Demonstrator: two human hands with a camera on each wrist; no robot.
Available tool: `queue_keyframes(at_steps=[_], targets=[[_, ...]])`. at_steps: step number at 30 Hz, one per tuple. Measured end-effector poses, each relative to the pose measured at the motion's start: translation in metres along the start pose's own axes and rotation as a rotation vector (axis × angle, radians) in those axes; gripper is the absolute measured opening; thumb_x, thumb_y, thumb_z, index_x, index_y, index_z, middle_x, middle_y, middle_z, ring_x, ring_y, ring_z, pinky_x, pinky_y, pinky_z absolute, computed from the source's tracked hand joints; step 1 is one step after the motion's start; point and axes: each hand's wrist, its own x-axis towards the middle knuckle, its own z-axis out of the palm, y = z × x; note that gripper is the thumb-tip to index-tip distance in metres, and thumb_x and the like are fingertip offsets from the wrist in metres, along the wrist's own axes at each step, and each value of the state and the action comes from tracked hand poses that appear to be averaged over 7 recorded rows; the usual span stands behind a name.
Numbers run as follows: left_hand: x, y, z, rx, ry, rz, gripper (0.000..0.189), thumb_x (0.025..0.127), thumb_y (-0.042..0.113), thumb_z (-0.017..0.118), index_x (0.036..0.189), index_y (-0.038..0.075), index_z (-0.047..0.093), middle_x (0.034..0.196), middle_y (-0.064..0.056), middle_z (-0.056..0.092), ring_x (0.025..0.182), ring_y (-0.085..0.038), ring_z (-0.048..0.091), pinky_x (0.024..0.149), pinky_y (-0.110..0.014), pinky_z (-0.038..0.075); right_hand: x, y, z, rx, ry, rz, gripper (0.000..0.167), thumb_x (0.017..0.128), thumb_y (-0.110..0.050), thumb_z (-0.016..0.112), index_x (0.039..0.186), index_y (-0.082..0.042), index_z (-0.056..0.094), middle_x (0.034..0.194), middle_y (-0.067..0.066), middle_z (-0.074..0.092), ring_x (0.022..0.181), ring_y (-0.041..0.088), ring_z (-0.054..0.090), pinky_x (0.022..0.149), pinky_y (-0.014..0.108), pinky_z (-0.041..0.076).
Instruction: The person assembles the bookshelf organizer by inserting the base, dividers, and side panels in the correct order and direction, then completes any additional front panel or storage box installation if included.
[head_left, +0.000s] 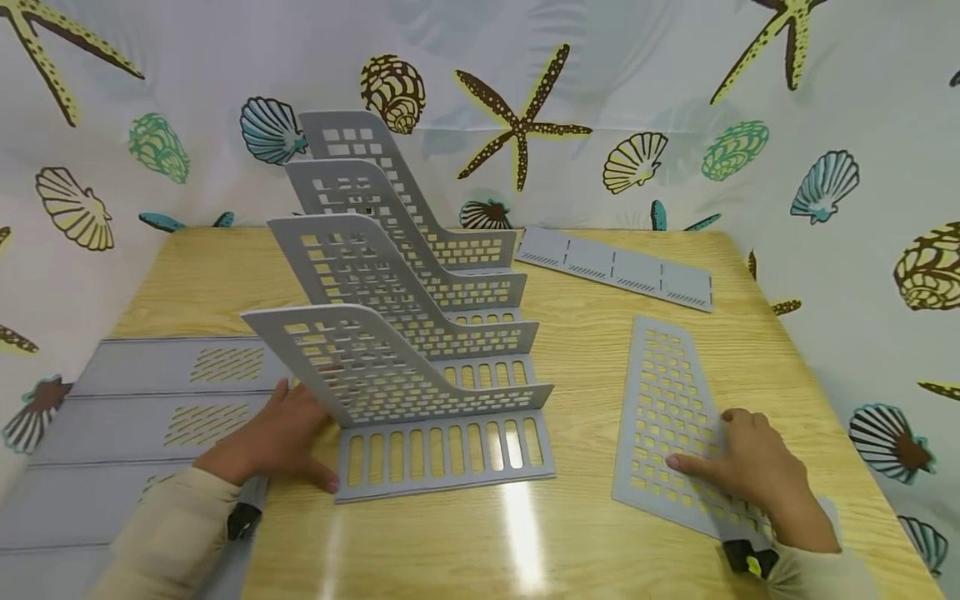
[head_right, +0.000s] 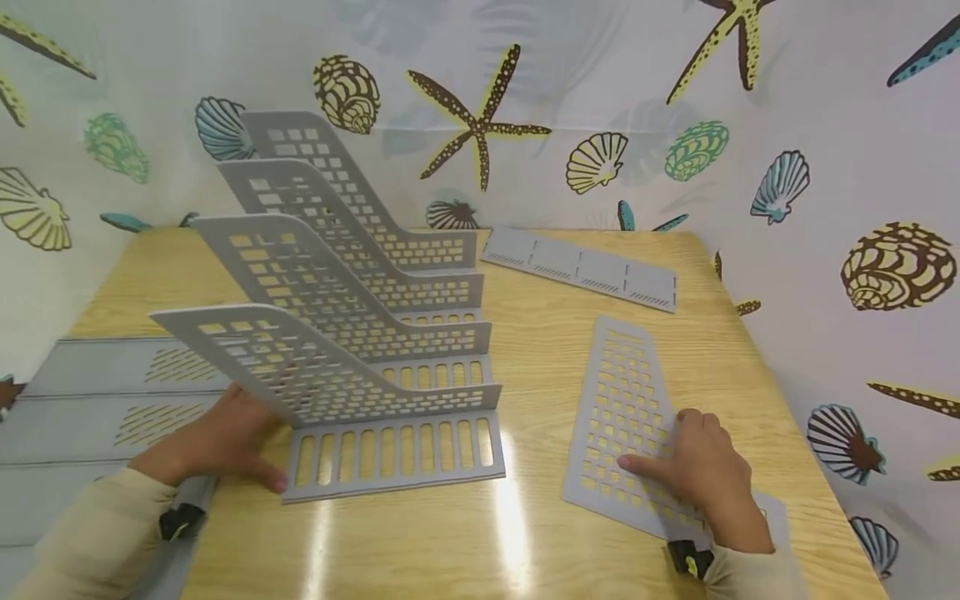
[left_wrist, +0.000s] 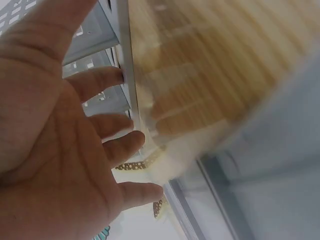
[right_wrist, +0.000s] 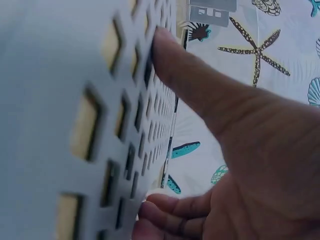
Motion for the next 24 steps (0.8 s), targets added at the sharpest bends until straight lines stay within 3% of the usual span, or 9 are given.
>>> queue_keyframes(at_steps=[4, 7, 9, 11, 14, 17, 19, 21, 24], targets=[[0.002, 0.001, 0.0, -0.016, 0.004, 0.012, 0.118, 0.051, 0.056, 0.093, 0.148, 0.009, 0.045, 0.157, -0.027, 0.036, 0.144, -0.053, 0.031, 0.104, -0.086, 0.014, 0.0, 0.002, 0.001, 0.091, -0.061, 0.089, 0.105, 0.075, -0.072, 0.073, 0.123, 0.02, 0.052, 0.11, 0.038, 0.06, 0.075, 0.026, 0.062, 0.058, 0.034, 0.049], [0.004, 0.003, 0.0, -0.017, -0.002, 0.003, 0.118, 0.051, 0.057, 0.092, 0.148, 0.011, 0.045, 0.157, -0.025, 0.038, 0.144, -0.051, 0.032, 0.104, -0.086, 0.013, 0.003, 0.005, 0.0, 0.111, -0.116, 0.104, 0.079, 0.076, -0.071, 0.072, 0.087, 0.006, 0.057, 0.072, 0.016, 0.055, 0.058, 0.017, 0.047, 0.052, 0.03, 0.04], [0.005, 0.004, 0.001, -0.018, -0.008, 0.003, 0.117, 0.051, 0.059, 0.092, 0.148, 0.011, 0.046, 0.156, -0.024, 0.04, 0.143, -0.051, 0.034, 0.104, -0.086, 0.013, 0.001, 0.006, -0.003, 0.11, -0.14, 0.072, 0.074, 0.081, -0.069, 0.069, 0.092, 0.004, 0.06, 0.073, 0.012, 0.058, 0.06, 0.019, 0.051, 0.053, 0.032, 0.041], [0.006, 0.004, 0.0, -0.02, -0.016, 0.0, 0.117, 0.052, 0.06, 0.091, 0.148, 0.011, 0.046, 0.156, -0.023, 0.041, 0.143, -0.05, 0.034, 0.105, -0.085, 0.013, -0.001, 0.007, -0.006, 0.163, -0.135, -0.002, 0.067, 0.087, -0.06, 0.069, 0.1, 0.005, 0.062, 0.074, 0.012, 0.061, 0.058, 0.019, 0.054, 0.054, 0.032, 0.044], [0.006, 0.005, 0.0, -0.014, -0.019, 0.002, 0.118, 0.054, 0.062, 0.09, 0.15, 0.011, 0.045, 0.157, -0.023, 0.04, 0.144, -0.049, 0.033, 0.105, -0.085, 0.013, -0.006, 0.009, -0.012, 0.313, -0.073, -0.156, 0.052, 0.094, -0.038, 0.07, 0.119, 0.007, 0.064, 0.09, 0.013, 0.072, 0.065, 0.015, 0.062, 0.057, 0.03, 0.048], [0.006, 0.006, -0.001, -0.006, -0.017, 0.003, 0.118, 0.054, 0.062, 0.09, 0.15, 0.011, 0.044, 0.157, -0.022, 0.04, 0.143, -0.049, 0.034, 0.105, -0.085, 0.014, -0.009, 0.009, -0.016, 0.48, 0.047, -0.314, 0.01, 0.092, -0.013, 0.072, 0.09, -0.003, 0.071, 0.068, -0.005, 0.062, 0.047, 0.008, 0.041, 0.046, 0.027, 0.037], [0.005, 0.006, -0.002, -0.004, -0.017, 0.001, 0.117, 0.054, 0.061, 0.09, 0.15, 0.01, 0.045, 0.156, -0.023, 0.04, 0.143, -0.049, 0.034, 0.105, -0.085, 0.015, -0.01, 0.008, -0.019, 0.525, 0.141, -0.394, 0.011, 0.089, -0.003, 0.072, 0.08, -0.007, 0.071, 0.066, -0.015, 0.062, 0.045, 0.003, 0.032, 0.043, 0.027, 0.032], [0.005, 0.006, -0.002, -0.007, -0.019, -0.003, 0.117, 0.054, 0.06, 0.091, 0.15, 0.01, 0.045, 0.157, -0.023, 0.04, 0.143, -0.049, 0.034, 0.105, -0.084, 0.014, -0.008, 0.005, -0.021, 0.531, 0.222, -0.459, 0.011, 0.087, 0.003, 0.072, 0.082, -0.007, 0.074, 0.073, -0.023, 0.066, 0.049, -0.006, 0.042, 0.046, 0.022, 0.038], [0.004, 0.006, -0.001, -0.017, -0.024, -0.009, 0.117, 0.054, 0.059, 0.091, 0.15, 0.01, 0.045, 0.157, -0.023, 0.04, 0.144, -0.049, 0.033, 0.106, -0.084, 0.013, -0.008, -0.001, -0.02, 0.526, 0.277, -0.533, 0.016, 0.084, 0.007, 0.073, 0.091, -0.006, 0.078, 0.09, -0.027, 0.072, 0.071, -0.012, 0.061, 0.058, 0.013, 0.047]])
